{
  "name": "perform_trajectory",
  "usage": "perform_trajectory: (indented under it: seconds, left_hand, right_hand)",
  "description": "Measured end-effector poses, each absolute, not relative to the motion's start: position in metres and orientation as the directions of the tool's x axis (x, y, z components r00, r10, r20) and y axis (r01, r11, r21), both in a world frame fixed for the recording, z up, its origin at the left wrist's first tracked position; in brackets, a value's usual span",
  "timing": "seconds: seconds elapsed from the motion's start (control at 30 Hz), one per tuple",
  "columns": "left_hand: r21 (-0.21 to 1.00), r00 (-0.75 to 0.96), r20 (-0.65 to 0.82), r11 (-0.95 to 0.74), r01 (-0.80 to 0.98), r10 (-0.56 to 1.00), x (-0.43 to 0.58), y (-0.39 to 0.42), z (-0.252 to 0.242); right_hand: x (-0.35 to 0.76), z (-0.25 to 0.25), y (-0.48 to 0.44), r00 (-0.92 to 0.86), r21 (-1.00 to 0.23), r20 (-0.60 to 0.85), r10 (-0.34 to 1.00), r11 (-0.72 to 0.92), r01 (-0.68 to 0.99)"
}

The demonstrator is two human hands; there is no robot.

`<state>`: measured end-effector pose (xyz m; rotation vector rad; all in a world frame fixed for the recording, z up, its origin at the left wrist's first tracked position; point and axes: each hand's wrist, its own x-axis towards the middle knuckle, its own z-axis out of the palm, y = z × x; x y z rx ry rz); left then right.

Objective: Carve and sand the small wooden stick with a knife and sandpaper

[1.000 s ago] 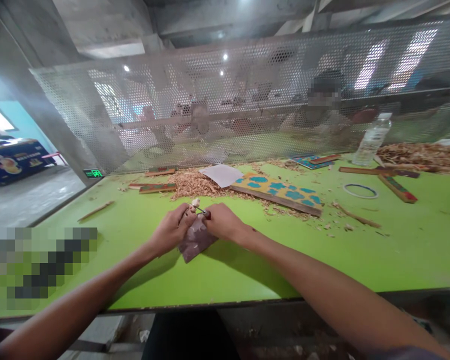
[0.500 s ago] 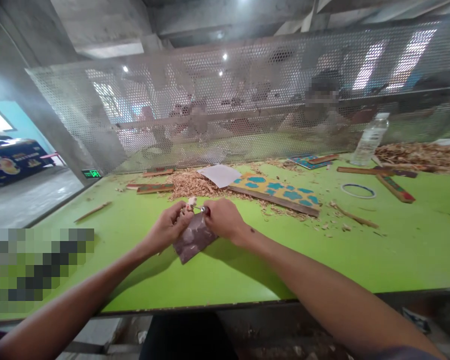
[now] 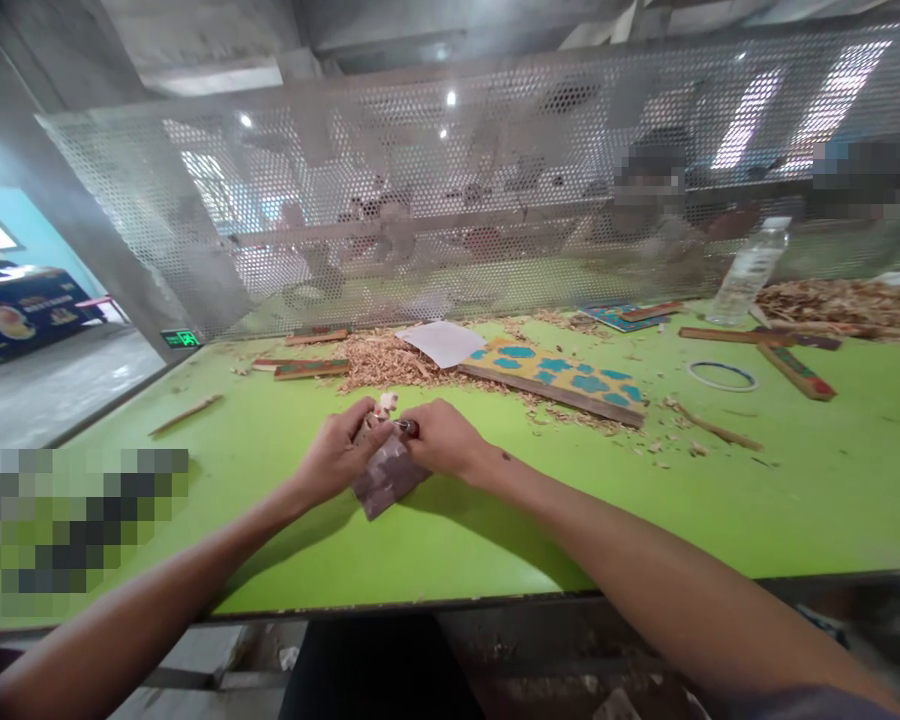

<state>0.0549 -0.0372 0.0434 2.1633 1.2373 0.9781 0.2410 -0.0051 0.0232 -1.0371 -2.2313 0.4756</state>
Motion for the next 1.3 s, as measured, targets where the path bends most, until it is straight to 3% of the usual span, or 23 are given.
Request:
perform_trajectory:
  seconds: [0.27, 0.47, 0.6, 0.7, 0.87, 1.0, 1.3]
  left_hand:
    - [0.677, 0.303, 0.386, -0.491, 0.548, 0.871, 0.057, -0.038, 0.045]
    - [0.679, 0.276, 0.417, -0.499, 0.539, 0.866, 0.057, -0.039, 0.045]
    - [0.854, 0.264, 0.281, -0.366, 0.369, 0.923, 0.057, -0.034, 0.045]
    - [0.991, 0.329, 0.093, -0.119, 0.061, 0.94, 0.052, -0.027, 0.048]
    - [0.963, 0.271, -0.02, 0.092, -0.255, 0.962, 0.044, -0.018, 0.055]
    - [0.931, 0.247, -0.009, 0.098, -0.351, 0.969, 0.043, -0.016, 0.057]
    - [0.921, 0.23, -0.049, 0.133, -0.367, 0.972, 0.044, -0.014, 0.053]
  right_hand:
    - [0.237, 0.017, -0.007, -0.391, -0.53, 0.526, 0.755, 0.65, 0.544]
    - [0.234, 0.025, -0.013, -0.352, -0.31, 0.443, 0.824, 0.509, 0.803]
    - [0.233, 0.033, -0.016, -0.257, -0.183, 0.467, 0.846, 0.377, 0.908]
    - [0.237, 0.035, -0.015, -0.261, -0.259, 0.523, 0.811, 0.443, 0.858]
    - [0.246, 0.033, -0.01, -0.23, -0.45, 0.579, 0.782, 0.542, 0.71]
    - [0.25, 0.031, -0.006, -0.227, -0.51, 0.533, 0.815, 0.523, 0.683]
    - [0.249, 0.022, -0.001, -0.315, -0.475, 0.471, 0.824, 0.538, 0.696]
